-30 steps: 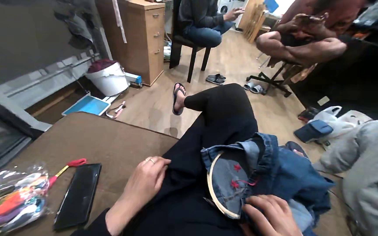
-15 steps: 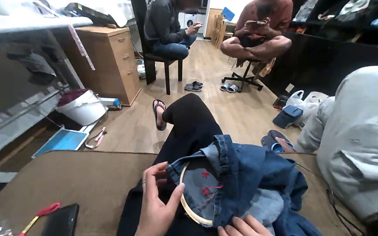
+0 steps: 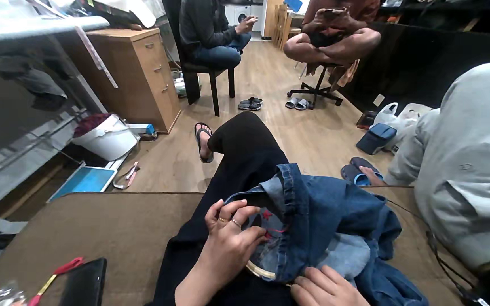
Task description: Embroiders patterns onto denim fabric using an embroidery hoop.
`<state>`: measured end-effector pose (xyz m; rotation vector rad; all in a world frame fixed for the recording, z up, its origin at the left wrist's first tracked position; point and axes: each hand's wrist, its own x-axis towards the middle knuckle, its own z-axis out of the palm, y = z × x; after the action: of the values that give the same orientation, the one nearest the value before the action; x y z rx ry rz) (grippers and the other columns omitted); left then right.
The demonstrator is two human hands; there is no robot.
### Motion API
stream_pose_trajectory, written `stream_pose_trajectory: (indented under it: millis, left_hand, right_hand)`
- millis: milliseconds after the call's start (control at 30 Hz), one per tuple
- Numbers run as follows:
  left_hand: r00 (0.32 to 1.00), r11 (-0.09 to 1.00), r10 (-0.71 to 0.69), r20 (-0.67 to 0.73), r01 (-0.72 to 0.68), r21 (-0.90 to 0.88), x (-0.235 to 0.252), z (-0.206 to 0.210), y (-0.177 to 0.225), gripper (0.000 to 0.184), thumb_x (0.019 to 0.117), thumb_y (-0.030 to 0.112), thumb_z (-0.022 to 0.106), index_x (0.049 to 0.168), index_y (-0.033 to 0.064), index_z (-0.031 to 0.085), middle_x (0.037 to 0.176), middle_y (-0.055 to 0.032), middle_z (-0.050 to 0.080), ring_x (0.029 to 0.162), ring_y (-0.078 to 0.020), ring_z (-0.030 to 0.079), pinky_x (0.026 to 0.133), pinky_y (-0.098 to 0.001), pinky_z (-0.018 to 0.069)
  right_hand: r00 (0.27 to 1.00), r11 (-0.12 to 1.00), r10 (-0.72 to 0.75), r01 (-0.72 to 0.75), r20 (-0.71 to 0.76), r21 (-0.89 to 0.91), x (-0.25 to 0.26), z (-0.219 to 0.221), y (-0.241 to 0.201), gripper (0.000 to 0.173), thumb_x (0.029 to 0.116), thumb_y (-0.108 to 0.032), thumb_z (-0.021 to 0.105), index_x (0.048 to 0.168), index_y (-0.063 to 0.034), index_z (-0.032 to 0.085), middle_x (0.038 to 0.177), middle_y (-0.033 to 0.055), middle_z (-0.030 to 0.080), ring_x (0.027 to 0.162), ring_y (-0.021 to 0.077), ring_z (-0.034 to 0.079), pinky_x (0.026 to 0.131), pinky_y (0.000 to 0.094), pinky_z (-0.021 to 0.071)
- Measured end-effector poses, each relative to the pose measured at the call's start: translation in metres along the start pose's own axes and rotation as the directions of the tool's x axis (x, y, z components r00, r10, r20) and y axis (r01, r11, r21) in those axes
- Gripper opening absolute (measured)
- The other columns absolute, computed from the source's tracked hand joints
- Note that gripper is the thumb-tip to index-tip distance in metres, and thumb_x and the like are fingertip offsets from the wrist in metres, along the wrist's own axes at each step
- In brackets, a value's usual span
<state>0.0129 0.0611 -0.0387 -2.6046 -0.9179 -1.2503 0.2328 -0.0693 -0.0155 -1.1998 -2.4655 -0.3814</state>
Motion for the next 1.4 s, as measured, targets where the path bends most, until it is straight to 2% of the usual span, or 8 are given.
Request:
stream_pose_trajectory:
  millis: [233, 500, 667, 867, 1000, 1100, 1200, 1400]
  left_hand:
    - [0.999, 0.999, 0.036, -0.004, -0.036, -0.027, -0.008, -0.011, -0.002, 0.016, 0.1037, 0.039, 0.058, 0.096, 0.0289, 0.068, 0.114, 0.0106, 0.068, 0.130, -0.0081, 0.050, 0.117, -0.0446, 0.0189]
    - [0.995, 0.992, -0.087, -0.039, 0.083, -0.098, -0.015, -0.015, -0.008, 0.014, 0.1055, 0.035, 0.055, 0.104, 0.0281, 0.067, 0.114, 0.0110, 0.069, 0.129, -0.0063, 0.052, 0.116, -0.0446, 0.0229]
    - [0.994, 0.988, -0.095, -0.048, 0.089, -0.123, -0.012, -0.019, -0.008, 0.014, 0.1036, 0.035, 0.059, 0.109, 0.0298, 0.070, 0.115, 0.0111, 0.069, 0.129, -0.0075, 0.052, 0.116, -0.0475, 0.0240]
    - [0.995, 0.997, 0.026, 0.100, -0.019, -0.069, 0.006, -0.010, 0.007, 0.024, 0.1022, 0.044, 0.058, 0.103, 0.0280, 0.075, 0.110, 0.0089, 0.072, 0.118, -0.0097, 0.060, 0.112, -0.0475, 0.0307]
    - [0.991, 0.995, 0.043, 0.131, -0.030, -0.100, 0.016, -0.008, 0.007, 0.019, 0.1021, 0.033, 0.058, 0.095, 0.0244, 0.074, 0.101, 0.0075, 0.072, 0.108, -0.0094, 0.064, 0.109, -0.0465, 0.0349]
    - [0.992, 0.990, 0.003, 0.129, 0.016, -0.142, 0.018, -0.012, 0.004, 0.021, 0.1036, 0.032, 0.057, 0.097, 0.0220, 0.074, 0.098, 0.0085, 0.073, 0.105, -0.0076, 0.065, 0.106, -0.0430, 0.0396]
    - [0.992, 0.988, -0.020, 0.124, 0.039, -0.149, 0.018, -0.017, 0.000, 0.022, 0.1039, 0.032, 0.056, 0.096, 0.0217, 0.074, 0.096, 0.0099, 0.073, 0.103, -0.0061, 0.066, 0.104, -0.0414, 0.0417]
    - [0.991, 0.991, -0.011, 0.130, 0.029, -0.134, 0.022, -0.017, -0.005, 0.024, 0.1051, 0.032, 0.053, 0.095, 0.0213, 0.072, 0.094, 0.0102, 0.073, 0.101, -0.0068, 0.067, 0.101, -0.0423, 0.0429]
  right_hand:
    - [0.992, 0.791, 0.080, -0.125, 0.102, 0.599, -0.007, -0.021, 0.025, 0.008, 0.0897, -0.012, 0.066, 0.089, -0.0040, 0.064, 0.083, 0.0138, 0.067, 0.087, 0.0276, 0.066, 0.080, 0.0363, 0.0535]
    - [0.933, -0.219, 0.324, -0.085, 0.155, 0.972, -0.015, -0.033, 0.053, 0.015, 0.0949, -0.021, 0.072, 0.108, -0.0214, 0.065, 0.092, -0.0053, 0.069, 0.082, 0.0072, 0.069, 0.072, 0.0244, 0.0592]
    - [0.933, -0.464, 0.265, -0.099, 0.244, 0.880, -0.015, -0.023, 0.045, 0.038, 0.0923, -0.024, 0.074, 0.129, -0.0218, 0.065, 0.104, -0.0051, 0.072, 0.083, 0.0049, 0.069, 0.071, 0.0208, 0.0588]
    - [0.963, -0.235, 0.186, -0.150, 0.196, 0.960, -0.005, -0.011, 0.028, 0.015, 0.0946, -0.022, 0.071, 0.109, -0.0199, 0.065, 0.110, -0.0041, 0.061, 0.084, 0.0044, 0.065, 0.068, 0.0216, 0.0583]
    - [0.943, -0.230, 0.230, -0.187, 0.240, 0.955, 0.001, -0.020, 0.024, 0.019, 0.0967, -0.028, 0.067, 0.114, -0.0245, 0.059, 0.105, -0.0086, 0.065, 0.083, 0.0007, 0.063, 0.069, 0.0180, 0.0523]
    - [0.923, 0.253, 0.341, -0.272, 0.177, 0.929, 0.002, -0.026, 0.021, 0.040, 0.1045, -0.050, 0.052, 0.127, -0.0172, 0.056, 0.089, -0.0076, 0.063, 0.072, -0.0031, 0.058, 0.063, 0.0145, 0.0493]
    - [0.923, 0.823, 0.384, -0.345, 0.005, 0.450, 0.009, -0.033, 0.017, 0.058, 0.1044, -0.058, 0.044, 0.115, -0.0057, 0.067, 0.077, 0.0103, 0.063, 0.066, 0.0165, 0.060, 0.058, 0.0295, 0.0500]
    - [0.954, 0.952, 0.284, -0.293, -0.098, -0.090, 0.026, -0.020, 0.020, 0.065, 0.1056, -0.062, 0.034, 0.088, -0.0078, 0.066, 0.068, 0.0085, 0.059, 0.060, 0.0254, 0.060, 0.048, 0.0352, 0.0451]
